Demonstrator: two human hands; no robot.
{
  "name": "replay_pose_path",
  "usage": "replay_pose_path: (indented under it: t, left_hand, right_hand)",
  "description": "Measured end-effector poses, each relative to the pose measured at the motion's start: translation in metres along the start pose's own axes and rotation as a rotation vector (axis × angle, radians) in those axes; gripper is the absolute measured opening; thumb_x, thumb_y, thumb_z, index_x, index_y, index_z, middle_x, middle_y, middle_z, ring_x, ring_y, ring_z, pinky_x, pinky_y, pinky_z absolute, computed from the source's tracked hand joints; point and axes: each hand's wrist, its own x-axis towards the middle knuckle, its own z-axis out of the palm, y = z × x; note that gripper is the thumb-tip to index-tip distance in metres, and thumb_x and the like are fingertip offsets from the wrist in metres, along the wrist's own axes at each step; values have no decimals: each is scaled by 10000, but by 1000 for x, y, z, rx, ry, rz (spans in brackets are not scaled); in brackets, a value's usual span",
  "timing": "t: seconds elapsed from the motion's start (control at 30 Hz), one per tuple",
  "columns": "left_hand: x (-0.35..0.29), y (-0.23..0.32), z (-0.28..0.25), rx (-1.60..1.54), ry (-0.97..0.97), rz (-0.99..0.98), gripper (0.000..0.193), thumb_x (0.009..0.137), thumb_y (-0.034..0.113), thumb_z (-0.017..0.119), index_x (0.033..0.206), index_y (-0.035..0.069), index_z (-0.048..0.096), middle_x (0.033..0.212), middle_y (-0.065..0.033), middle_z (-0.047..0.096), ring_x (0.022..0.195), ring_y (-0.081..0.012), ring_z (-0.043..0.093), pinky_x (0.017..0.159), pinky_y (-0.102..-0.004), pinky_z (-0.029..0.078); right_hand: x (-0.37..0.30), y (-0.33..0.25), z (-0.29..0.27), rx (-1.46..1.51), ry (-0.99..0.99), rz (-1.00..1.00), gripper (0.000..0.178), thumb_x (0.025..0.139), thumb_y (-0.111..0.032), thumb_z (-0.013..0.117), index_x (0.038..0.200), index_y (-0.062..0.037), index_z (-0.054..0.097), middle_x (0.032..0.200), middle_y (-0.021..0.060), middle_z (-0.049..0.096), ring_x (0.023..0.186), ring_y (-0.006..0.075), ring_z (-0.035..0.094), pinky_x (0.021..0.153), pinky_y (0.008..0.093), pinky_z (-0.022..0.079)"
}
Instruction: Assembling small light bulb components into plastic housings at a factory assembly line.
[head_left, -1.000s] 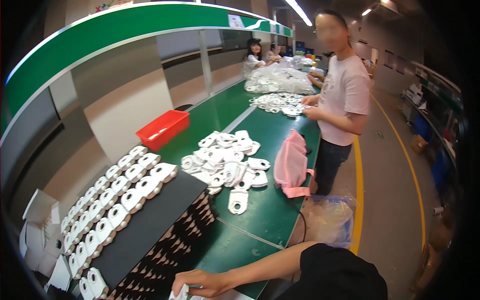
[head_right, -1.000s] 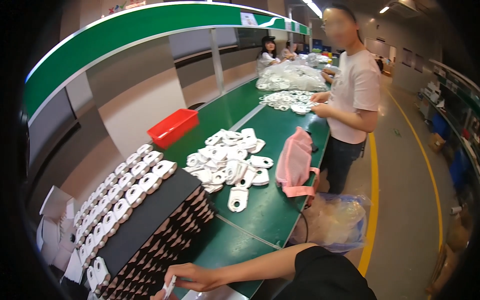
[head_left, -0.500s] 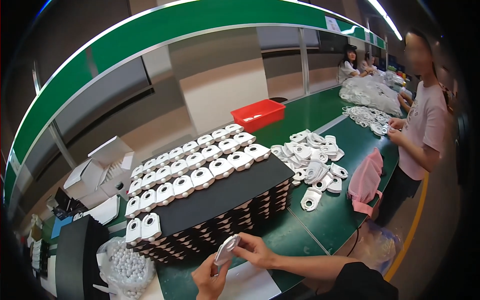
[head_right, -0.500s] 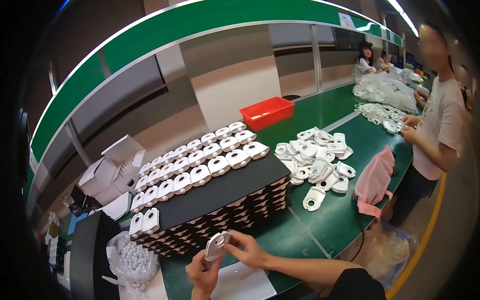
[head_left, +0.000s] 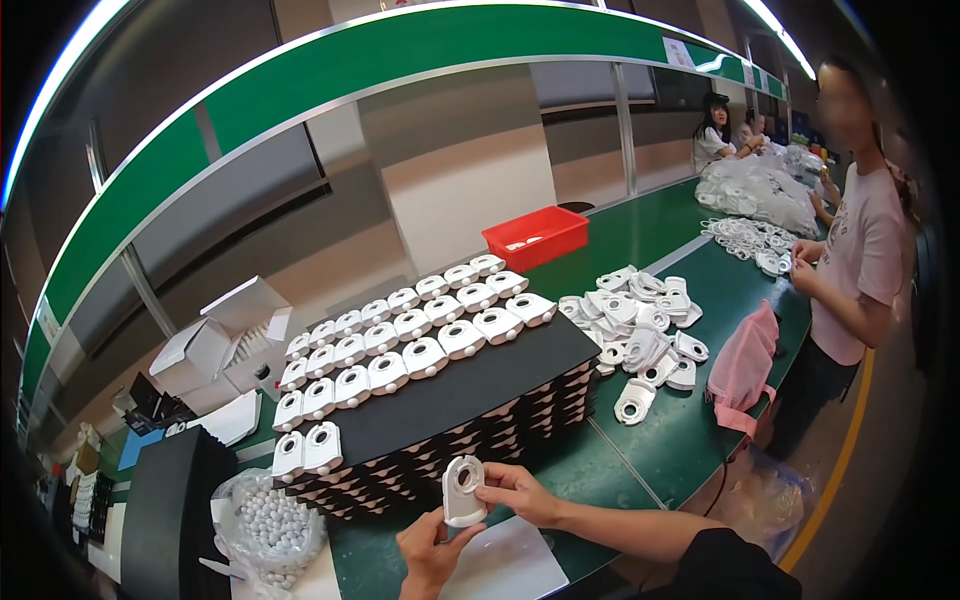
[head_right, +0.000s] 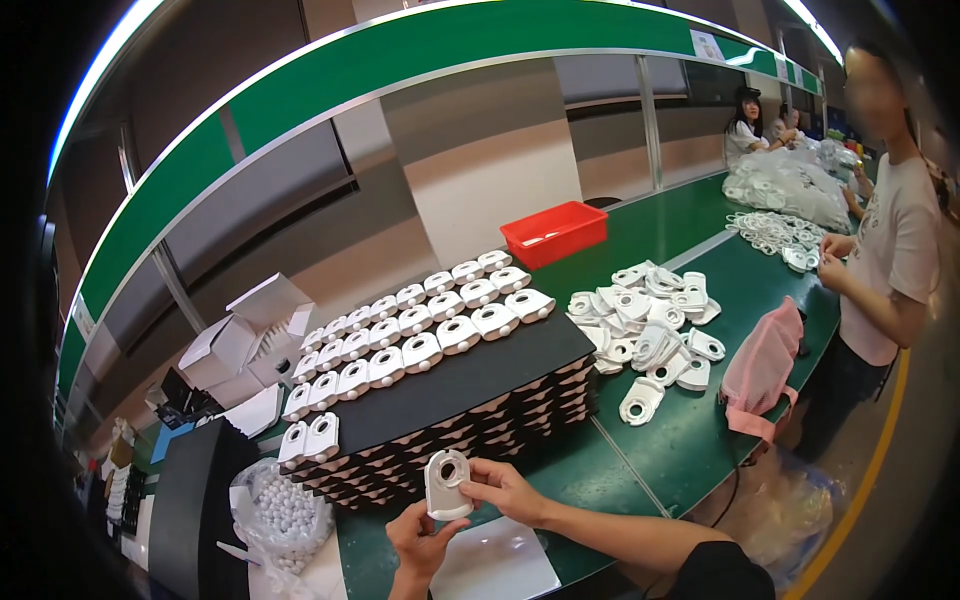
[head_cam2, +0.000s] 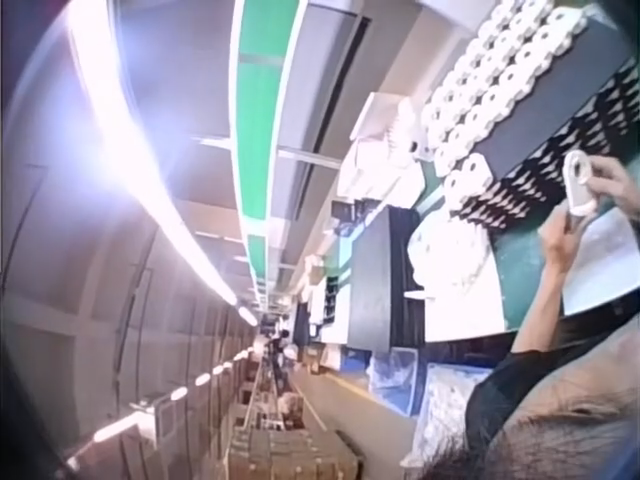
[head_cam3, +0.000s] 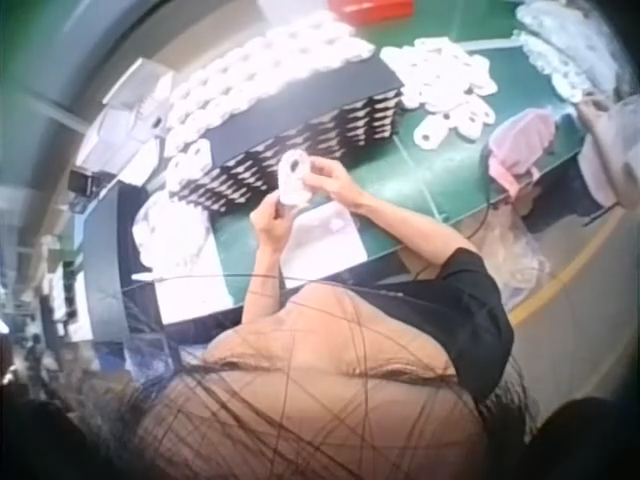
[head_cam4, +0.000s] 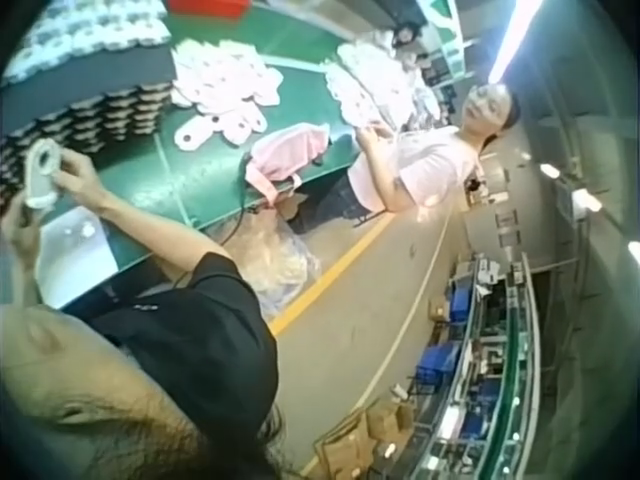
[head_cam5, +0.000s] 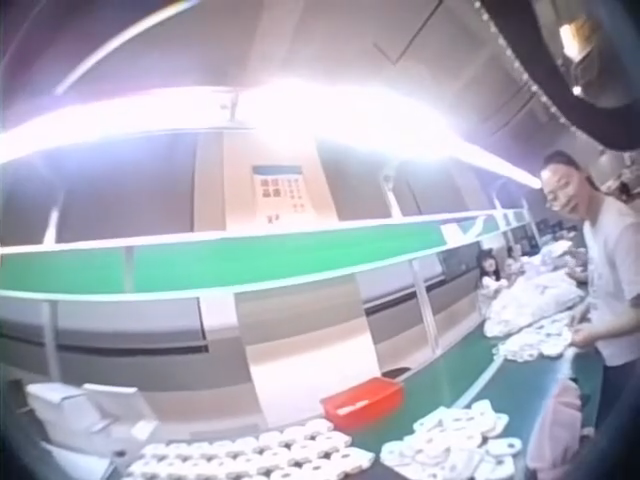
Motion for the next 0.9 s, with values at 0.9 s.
replay_pose_path:
  t: [0.9]
  left_hand:
    - [-16,-25,-15,442,120,443,358,575,120,797,892,64,640,728,-87,594,559,-255,513,469,-338,385]
  right_hand:
    - [6,10,3,243,-59,147,228,859,-254,565,1015,-87,552,752,-53,516,625,24,432,567,161,341]
